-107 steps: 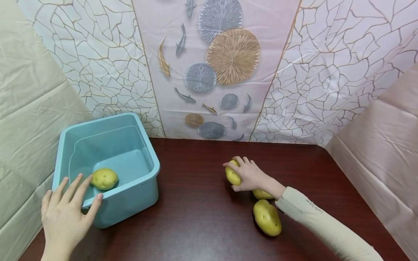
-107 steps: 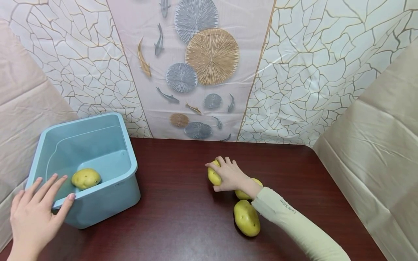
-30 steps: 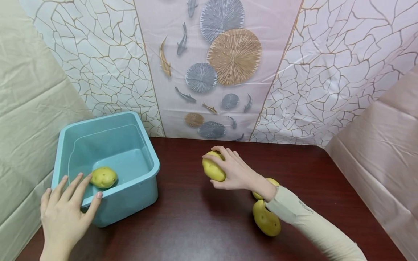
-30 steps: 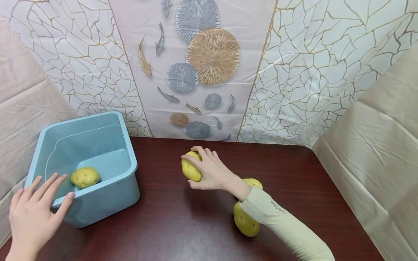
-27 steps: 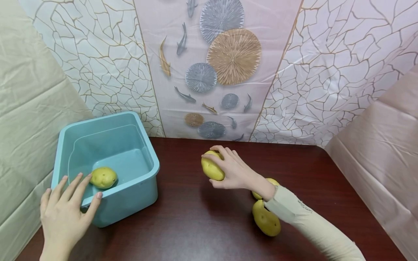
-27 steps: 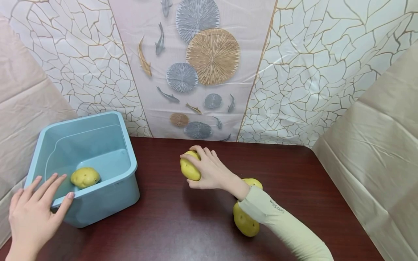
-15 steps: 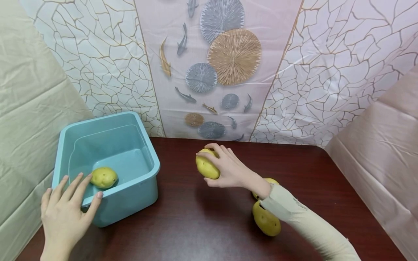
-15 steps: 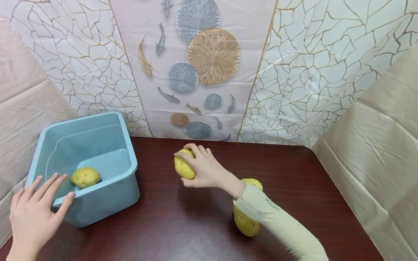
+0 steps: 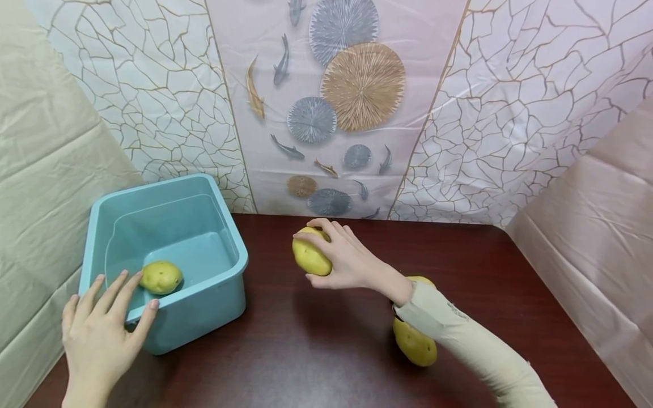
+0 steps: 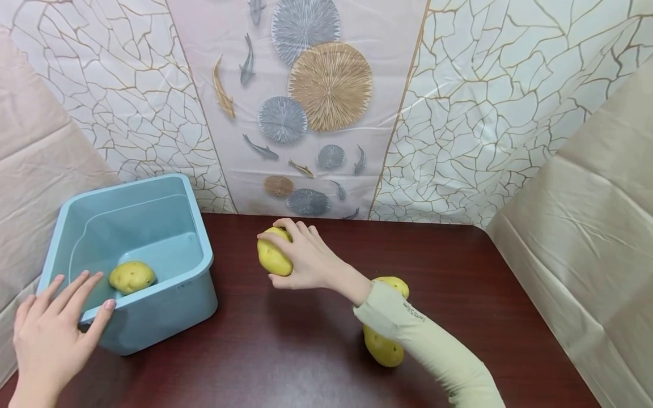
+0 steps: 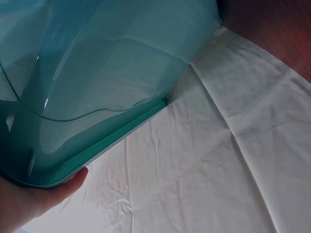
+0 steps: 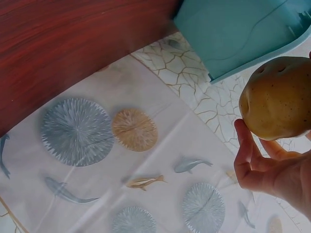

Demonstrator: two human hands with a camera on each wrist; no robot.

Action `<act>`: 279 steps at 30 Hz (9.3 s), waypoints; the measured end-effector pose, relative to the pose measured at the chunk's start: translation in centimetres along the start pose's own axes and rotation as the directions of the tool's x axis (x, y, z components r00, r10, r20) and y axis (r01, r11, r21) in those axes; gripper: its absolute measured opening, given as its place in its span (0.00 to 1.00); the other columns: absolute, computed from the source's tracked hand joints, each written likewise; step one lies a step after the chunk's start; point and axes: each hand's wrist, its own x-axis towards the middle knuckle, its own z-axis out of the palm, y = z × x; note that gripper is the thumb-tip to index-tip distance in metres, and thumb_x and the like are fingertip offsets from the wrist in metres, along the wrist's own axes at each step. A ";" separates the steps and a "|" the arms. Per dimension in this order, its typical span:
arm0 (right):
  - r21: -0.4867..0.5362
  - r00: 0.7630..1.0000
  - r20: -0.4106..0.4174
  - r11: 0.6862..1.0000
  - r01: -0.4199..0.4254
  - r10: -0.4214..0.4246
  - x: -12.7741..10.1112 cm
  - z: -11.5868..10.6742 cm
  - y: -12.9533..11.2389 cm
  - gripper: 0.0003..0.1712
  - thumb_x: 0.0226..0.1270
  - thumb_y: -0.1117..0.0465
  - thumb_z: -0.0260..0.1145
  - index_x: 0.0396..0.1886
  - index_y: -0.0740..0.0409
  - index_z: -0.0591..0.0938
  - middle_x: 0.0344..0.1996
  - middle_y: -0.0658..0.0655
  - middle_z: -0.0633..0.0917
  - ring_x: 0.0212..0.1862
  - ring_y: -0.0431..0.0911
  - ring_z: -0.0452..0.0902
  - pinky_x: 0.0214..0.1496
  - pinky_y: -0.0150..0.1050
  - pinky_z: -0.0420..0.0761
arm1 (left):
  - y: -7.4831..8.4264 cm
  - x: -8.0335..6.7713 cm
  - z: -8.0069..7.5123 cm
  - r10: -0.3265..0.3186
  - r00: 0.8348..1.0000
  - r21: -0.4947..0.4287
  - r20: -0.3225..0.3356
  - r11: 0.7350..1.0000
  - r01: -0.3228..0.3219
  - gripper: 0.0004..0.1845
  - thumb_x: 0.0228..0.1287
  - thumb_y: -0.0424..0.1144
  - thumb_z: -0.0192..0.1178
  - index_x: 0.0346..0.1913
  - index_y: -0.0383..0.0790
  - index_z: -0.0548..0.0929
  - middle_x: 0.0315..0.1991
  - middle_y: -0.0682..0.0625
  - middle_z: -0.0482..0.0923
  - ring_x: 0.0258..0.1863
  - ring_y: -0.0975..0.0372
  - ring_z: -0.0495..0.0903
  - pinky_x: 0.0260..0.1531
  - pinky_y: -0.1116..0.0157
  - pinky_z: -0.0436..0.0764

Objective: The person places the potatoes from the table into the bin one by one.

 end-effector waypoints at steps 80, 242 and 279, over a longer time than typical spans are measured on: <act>0.153 0.997 -0.072 0.987 0.052 -0.041 6.2 1.7 -5.3 0.37 0.43 0.41 0.65 0.57 0.40 0.70 0.53 0.50 0.70 0.49 0.42 0.69 0.44 0.35 0.67 | -0.1 0.0 0.0 -0.004 1.000 -0.006 0.005 1.000 0.004 0.34 0.58 0.64 0.42 0.51 0.39 0.77 0.47 0.35 0.77 0.57 0.41 0.67 0.58 0.40 0.54; 0.037 0.974 0.227 0.999 -0.012 0.003 16.8 1.4 -10.8 0.34 0.55 0.37 0.55 0.63 0.30 0.59 0.65 0.47 0.61 0.53 0.40 0.64 0.43 0.32 0.60 | 0.1 0.1 0.0 -0.003 1.000 0.001 0.016 1.000 0.003 0.35 0.58 0.65 0.41 0.50 0.38 0.77 0.47 0.34 0.77 0.57 0.41 0.67 0.58 0.40 0.55; 0.010 0.991 0.123 0.999 0.052 -0.053 14.2 1.2 -9.0 0.28 0.60 0.43 0.52 0.61 0.36 0.65 0.63 0.48 0.64 0.56 0.44 0.63 0.43 0.34 0.60 | 0.2 0.1 -0.1 0.000 1.000 -0.008 0.010 1.000 0.000 0.35 0.58 0.64 0.41 0.50 0.37 0.77 0.46 0.34 0.77 0.56 0.41 0.67 0.58 0.40 0.54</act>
